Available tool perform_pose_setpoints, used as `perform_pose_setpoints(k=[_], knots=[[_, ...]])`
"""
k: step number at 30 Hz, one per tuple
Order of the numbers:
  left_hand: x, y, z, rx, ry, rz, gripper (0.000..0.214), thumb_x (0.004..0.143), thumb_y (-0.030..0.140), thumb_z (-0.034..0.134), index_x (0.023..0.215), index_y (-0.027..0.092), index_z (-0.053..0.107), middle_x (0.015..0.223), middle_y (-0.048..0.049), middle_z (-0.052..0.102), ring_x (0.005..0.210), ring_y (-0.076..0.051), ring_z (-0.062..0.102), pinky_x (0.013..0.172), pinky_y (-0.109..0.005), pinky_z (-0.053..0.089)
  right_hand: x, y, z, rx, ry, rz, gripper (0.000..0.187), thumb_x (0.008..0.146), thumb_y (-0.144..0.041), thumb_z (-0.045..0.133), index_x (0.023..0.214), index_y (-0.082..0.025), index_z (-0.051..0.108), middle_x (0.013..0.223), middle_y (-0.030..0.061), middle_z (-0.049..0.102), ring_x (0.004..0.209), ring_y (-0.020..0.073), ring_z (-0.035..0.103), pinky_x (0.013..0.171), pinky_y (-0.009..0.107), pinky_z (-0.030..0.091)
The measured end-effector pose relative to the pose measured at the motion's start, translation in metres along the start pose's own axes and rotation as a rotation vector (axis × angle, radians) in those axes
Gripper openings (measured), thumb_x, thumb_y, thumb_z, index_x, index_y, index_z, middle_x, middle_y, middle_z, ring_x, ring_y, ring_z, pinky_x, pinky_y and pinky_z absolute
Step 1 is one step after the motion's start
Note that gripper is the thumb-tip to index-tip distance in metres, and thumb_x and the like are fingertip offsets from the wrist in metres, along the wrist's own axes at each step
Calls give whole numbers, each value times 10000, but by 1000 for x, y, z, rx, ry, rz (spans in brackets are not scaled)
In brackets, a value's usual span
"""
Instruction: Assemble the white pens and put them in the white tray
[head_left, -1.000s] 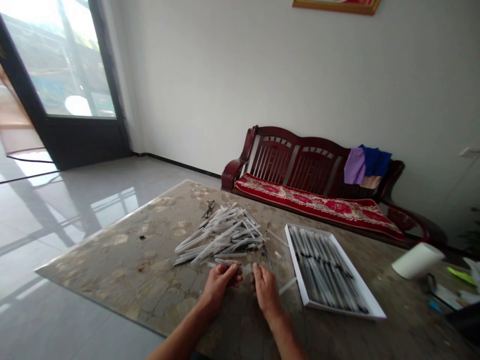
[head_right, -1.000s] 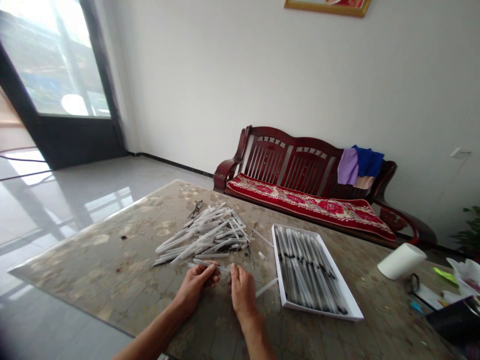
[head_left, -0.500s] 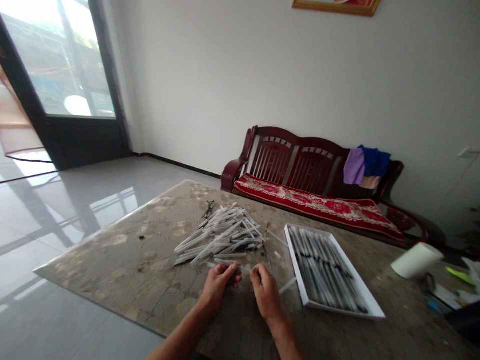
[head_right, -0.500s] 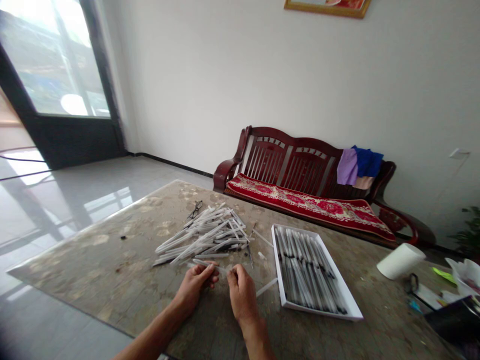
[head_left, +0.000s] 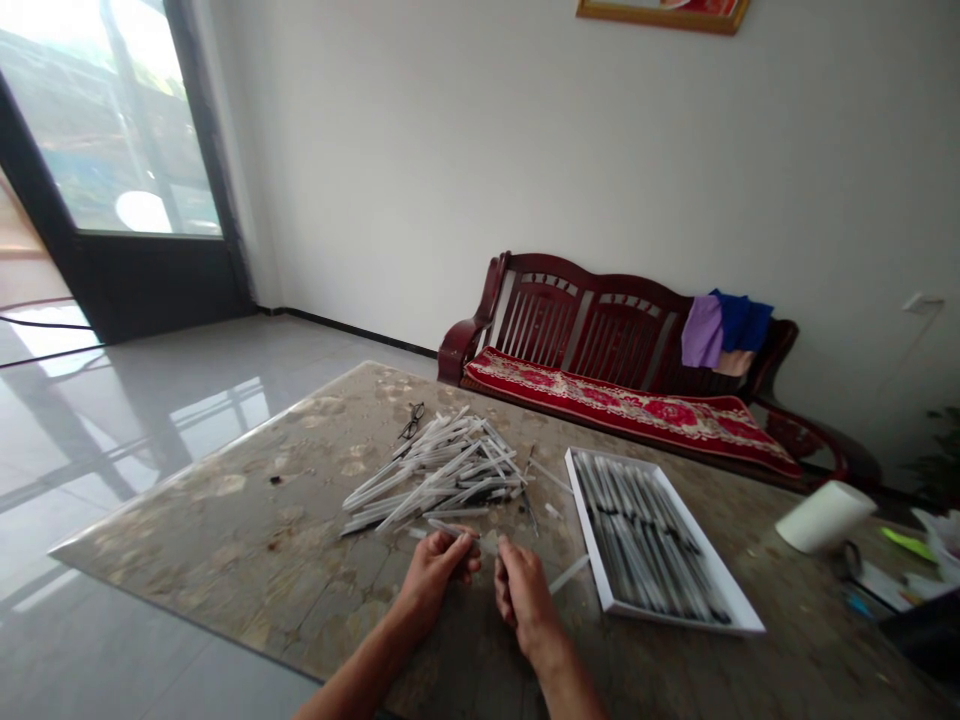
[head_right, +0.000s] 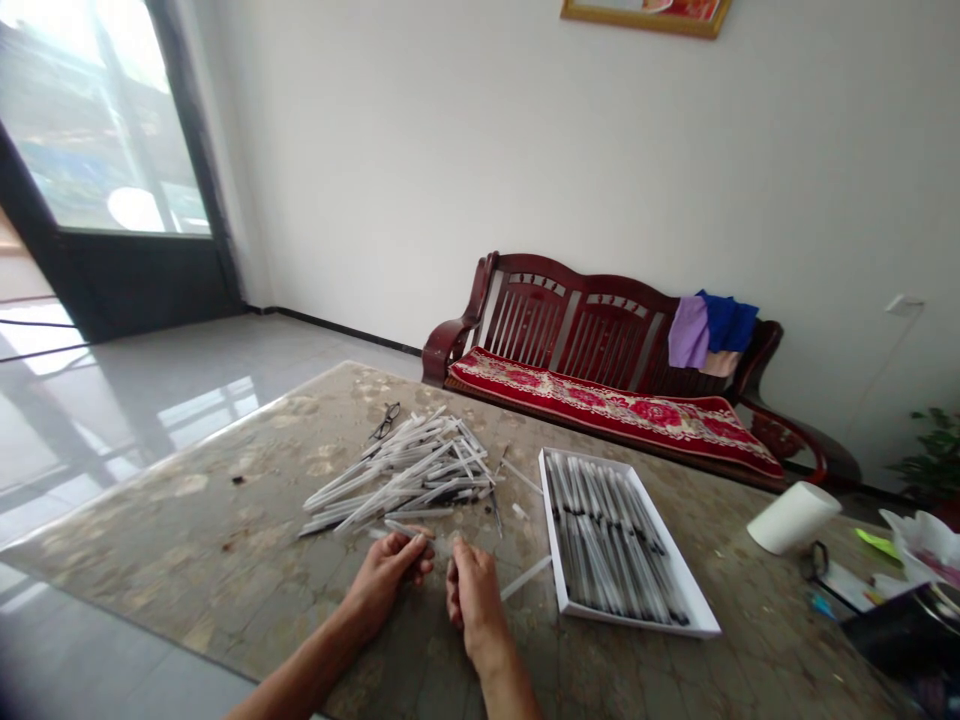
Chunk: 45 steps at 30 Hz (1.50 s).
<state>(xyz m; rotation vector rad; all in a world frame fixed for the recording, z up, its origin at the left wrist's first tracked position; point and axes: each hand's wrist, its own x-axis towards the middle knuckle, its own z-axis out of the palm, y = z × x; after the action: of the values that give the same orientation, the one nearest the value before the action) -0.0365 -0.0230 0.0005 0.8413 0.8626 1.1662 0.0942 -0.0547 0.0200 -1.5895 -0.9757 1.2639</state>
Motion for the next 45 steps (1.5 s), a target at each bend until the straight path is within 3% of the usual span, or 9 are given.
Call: perform_pose_setpoints(k=[4,7,13,18,22,27,37,43,45], knots=[[-4,-6,2,296,25,85,310,723,477,683,747,168,679,617,-12,664,425,-126,532,415,-237,408,4,-3,-15,-295,256,-301,581,817,-742,360,570,-232,488,464,-10,493,406,124,442,422,242,306],[-10,-8,4,584,87,364,164,748,332,661,844,205,701,683,-7,658,554,-165,595,553,-272,490,-1,-5,-27,-605,386,-562,501,929,-558,365,601,-225,546,549,36,600,517,147,534,517,254,310],[-14,-5,1,906,76,616,173,816,242,585,917,266,723,833,-30,648,737,-196,646,686,-288,509,-19,-11,-26,-795,164,-717,446,991,-402,352,678,-210,606,628,19,643,577,132,582,547,233,325],[-9,-5,-4,691,188,595,191,850,364,586,855,221,713,831,-48,672,754,-207,649,709,-302,512,13,-23,-54,-937,244,-545,335,996,-396,384,953,-239,677,865,38,693,773,159,652,665,241,475],[-1,-5,-8,399,237,378,356,786,501,642,905,172,704,664,-27,670,596,-196,618,556,-287,502,45,-25,-77,-1086,341,-431,273,937,-360,561,1168,-220,601,1201,76,607,1007,194,616,855,367,526],[5,1,-9,120,253,218,440,674,540,739,858,143,691,649,-32,687,594,-189,630,520,-270,500,59,-16,-83,-1081,348,-384,299,936,-349,570,1202,-212,576,1241,76,582,1034,201,607,872,401,527],[1,10,-7,-59,257,83,436,621,487,799,840,129,678,675,-36,708,605,-181,652,499,-244,470,56,-23,-84,-854,308,-400,260,937,-356,560,1146,-206,601,1157,67,625,970,188,632,819,361,544],[0,12,-7,-82,241,74,420,615,470,807,826,126,689,678,-45,720,600,-179,655,499,-243,464,23,-23,-42,136,99,-343,322,752,-451,693,894,-175,607,780,13,671,699,174,678,615,278,558],[0,12,-7,-84,231,79,414,627,466,802,835,125,692,682,-47,724,604,-181,657,499,-244,464,15,-22,-28,242,88,-328,350,678,-440,750,865,-175,619,746,0,661,675,165,668,609,272,553]])
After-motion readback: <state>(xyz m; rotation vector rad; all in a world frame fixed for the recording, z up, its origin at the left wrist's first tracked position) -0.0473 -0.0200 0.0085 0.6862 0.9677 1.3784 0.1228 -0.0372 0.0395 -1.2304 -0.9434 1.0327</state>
